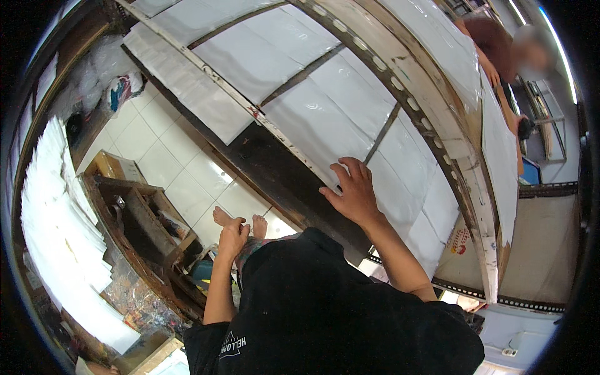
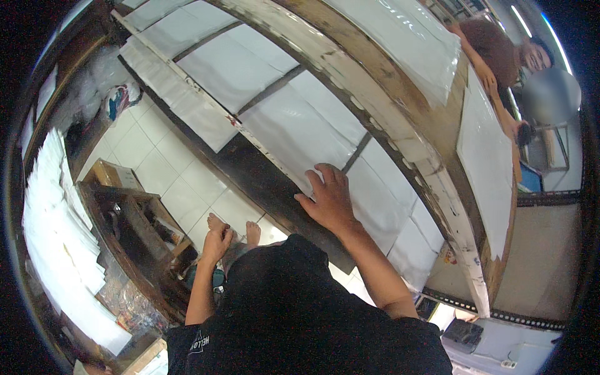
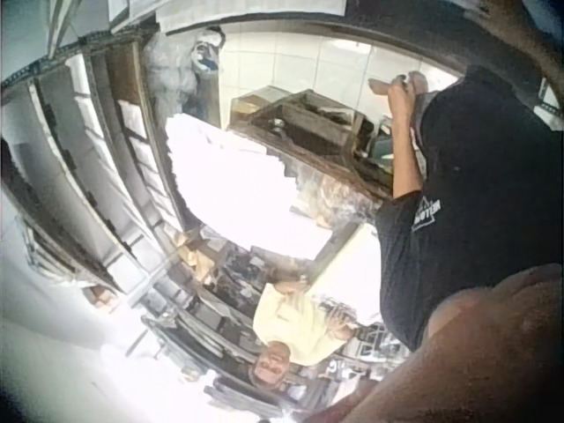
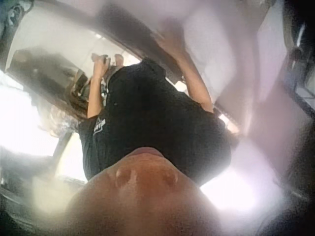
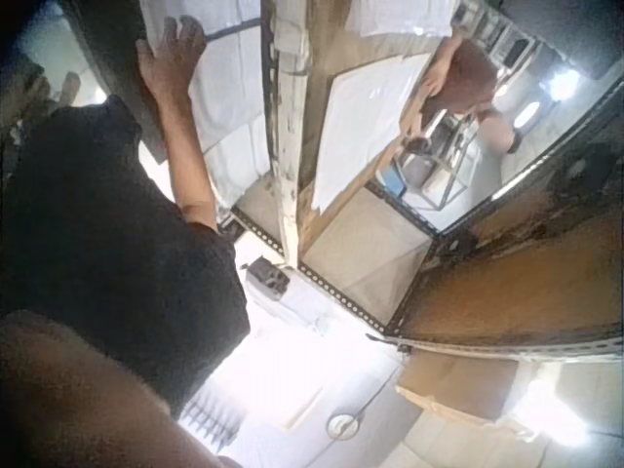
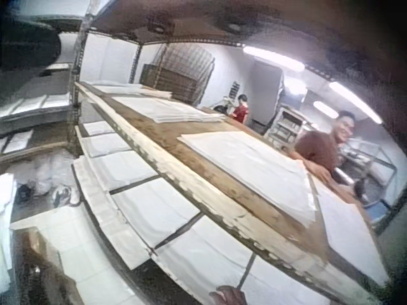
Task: The person repeatedly picks up white sheets from a table and places them onto a nearby metal rack. The person handles the sheets one at a time, moving them from the table to the rack in a repetitive cycle.
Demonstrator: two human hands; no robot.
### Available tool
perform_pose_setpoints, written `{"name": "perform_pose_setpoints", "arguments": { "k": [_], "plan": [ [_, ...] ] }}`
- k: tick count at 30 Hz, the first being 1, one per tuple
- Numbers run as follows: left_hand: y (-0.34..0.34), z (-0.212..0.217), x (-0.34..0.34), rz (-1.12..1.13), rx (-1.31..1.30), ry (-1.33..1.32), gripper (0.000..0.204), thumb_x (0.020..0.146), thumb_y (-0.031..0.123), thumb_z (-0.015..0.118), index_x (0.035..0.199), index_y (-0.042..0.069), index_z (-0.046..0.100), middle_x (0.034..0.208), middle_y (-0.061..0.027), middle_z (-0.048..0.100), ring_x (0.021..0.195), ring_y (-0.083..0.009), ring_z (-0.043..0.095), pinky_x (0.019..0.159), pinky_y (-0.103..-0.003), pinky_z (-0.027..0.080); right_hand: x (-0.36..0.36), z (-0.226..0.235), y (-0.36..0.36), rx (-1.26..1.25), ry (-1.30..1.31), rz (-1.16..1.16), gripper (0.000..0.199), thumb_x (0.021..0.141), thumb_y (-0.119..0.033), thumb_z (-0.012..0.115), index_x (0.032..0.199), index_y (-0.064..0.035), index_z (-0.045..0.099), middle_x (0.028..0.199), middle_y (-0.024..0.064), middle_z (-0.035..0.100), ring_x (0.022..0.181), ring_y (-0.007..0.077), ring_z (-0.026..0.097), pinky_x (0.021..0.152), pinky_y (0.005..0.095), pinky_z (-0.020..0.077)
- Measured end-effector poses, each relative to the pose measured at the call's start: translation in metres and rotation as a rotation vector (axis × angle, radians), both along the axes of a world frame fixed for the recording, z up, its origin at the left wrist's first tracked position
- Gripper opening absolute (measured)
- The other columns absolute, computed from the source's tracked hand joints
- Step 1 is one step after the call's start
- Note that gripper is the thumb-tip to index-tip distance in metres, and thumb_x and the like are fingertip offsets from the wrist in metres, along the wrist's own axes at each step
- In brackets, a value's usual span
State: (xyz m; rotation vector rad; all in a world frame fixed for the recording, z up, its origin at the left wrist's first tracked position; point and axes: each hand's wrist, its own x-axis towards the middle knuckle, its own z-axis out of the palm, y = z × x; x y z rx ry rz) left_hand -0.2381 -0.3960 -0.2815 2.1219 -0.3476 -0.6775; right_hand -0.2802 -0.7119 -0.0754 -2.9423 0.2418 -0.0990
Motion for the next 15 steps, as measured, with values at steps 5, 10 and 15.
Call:
{"name": "perform_pose_setpoints", "arguments": {
  "k": [5,10,15],
  "plan": [
    [0.014,-0.001,0.0,0.07,0.009,-0.058,0.029,0.09,0.022,0.064,0.106,-0.002,0.068,0.091,-0.0255,0.07,0.086,-0.0421,0.068,0.078,-0.047,0.054,0.009,-0.017,-0.004,-0.099,0.008,0.07,0.048,0.082,-0.029,0.076,0.119,-0.0042,0.06,0.127,0.0181,0.052,0.126,0.0366,0.047,0.112,0.0604,0.0301],
    [0.016,0.007,0.005,0.091,0.04,-0.027,0.03,0.09,0.022,0.064,0.106,-0.002,0.069,0.091,-0.0256,0.07,0.088,-0.0416,0.069,0.079,-0.046,0.054,0.004,-0.019,-0.017,-0.06,0.006,0.029,0.034,0.083,-0.025,0.075,0.107,-0.0041,0.063,0.116,0.0145,0.059,0.118,0.0344,0.053,0.11,0.0575,0.0323],
    [0.012,0.003,0.006,0.069,0.03,-0.043,0.032,0.091,0.023,0.064,0.109,-0.002,0.068,0.091,-0.025,0.07,0.087,-0.041,0.069,0.079,-0.046,0.055,0.001,-0.01,-0.015,-0.102,0.013,0.014,0.032,0.085,-0.028,0.072,0.104,-0.0039,0.064,0.108,0.0145,0.062,0.114,0.0345,0.056,0.108,0.057,0.0329]
  ]
}}
